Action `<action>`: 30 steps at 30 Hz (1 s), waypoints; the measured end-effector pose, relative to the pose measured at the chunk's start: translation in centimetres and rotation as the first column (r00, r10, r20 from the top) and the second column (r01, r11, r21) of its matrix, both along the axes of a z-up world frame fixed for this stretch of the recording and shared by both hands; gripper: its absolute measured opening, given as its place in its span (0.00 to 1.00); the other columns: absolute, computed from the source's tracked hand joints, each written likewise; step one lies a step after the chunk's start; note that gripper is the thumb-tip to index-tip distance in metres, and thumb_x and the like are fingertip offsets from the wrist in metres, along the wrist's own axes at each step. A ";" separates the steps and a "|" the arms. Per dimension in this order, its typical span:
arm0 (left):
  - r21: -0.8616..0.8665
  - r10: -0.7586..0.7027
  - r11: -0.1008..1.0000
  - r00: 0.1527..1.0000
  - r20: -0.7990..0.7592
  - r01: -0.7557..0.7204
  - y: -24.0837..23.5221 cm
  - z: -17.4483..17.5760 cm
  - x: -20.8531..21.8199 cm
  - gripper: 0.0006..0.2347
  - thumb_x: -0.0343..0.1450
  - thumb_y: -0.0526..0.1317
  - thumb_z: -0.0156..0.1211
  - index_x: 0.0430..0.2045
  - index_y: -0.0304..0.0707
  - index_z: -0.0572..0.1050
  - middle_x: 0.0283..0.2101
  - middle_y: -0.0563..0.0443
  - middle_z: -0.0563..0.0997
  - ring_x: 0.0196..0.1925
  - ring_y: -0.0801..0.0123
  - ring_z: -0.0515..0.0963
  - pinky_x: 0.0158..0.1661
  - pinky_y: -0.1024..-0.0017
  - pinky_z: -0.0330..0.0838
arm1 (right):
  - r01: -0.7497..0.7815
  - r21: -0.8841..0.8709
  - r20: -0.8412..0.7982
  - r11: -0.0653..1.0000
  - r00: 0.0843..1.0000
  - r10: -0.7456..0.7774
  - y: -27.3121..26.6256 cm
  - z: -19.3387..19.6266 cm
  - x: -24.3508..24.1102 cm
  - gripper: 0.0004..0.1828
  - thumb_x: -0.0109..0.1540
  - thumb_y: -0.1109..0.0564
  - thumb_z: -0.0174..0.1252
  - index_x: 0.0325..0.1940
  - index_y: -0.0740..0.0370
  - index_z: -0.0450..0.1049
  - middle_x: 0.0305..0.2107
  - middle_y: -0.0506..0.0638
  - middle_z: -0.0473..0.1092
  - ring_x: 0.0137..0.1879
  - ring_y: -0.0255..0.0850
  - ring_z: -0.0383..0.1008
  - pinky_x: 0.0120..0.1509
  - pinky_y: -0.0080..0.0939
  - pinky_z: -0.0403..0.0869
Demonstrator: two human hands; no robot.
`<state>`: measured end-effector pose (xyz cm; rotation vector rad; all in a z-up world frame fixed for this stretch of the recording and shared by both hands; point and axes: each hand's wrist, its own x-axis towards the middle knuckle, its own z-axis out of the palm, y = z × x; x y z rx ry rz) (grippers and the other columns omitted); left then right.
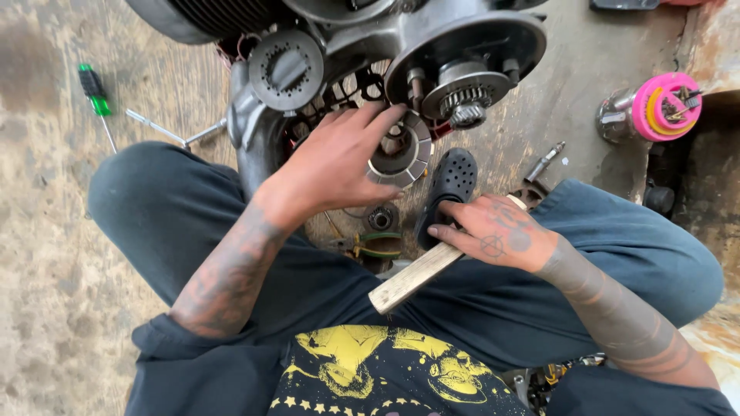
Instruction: Cleaning a motorcycle engine component using a brush
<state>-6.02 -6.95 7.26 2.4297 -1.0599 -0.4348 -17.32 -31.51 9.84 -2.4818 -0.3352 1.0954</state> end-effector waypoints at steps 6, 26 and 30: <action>-0.440 -0.170 0.897 0.890 -0.424 -0.039 3.4 5.9 1.1 0.41 0.60 0.48 0.71 0.68 0.34 0.59 0.63 0.37 0.75 0.60 0.52 0.78 0.59 0.58 0.72 | -0.010 -0.083 0.204 0.997 0.979 0.026 0.1 -0.4 0.3 0.19 0.64 0.38 0.54 0.44 0.53 0.75 0.26 0.55 0.77 0.37 0.56 0.79 0.45 0.51 0.74; -0.238 0.395 0.901 0.912 0.105 -0.363 9.3 3.7 4.3 0.37 0.72 0.53 0.75 0.68 0.29 0.61 0.62 0.29 0.74 0.56 0.39 0.79 0.51 0.49 0.73 | -0.068 -0.123 0.259 0.990 0.961 0.098 -0.3 -2.2 -0.2 0.22 0.63 0.37 0.54 0.50 0.52 0.75 0.28 0.52 0.77 0.39 0.51 0.78 0.49 0.48 0.74; -0.108 0.415 0.909 0.896 0.160 -0.402 9.0 1.9 4.9 0.34 0.68 0.53 0.75 0.65 0.36 0.67 0.56 0.32 0.76 0.46 0.39 0.80 0.40 0.48 0.74 | -0.093 -0.101 0.222 0.991 0.968 0.114 0.1 -1.7 0.0 0.17 0.64 0.38 0.54 0.41 0.53 0.73 0.20 0.49 0.76 0.30 0.52 0.77 0.44 0.47 0.73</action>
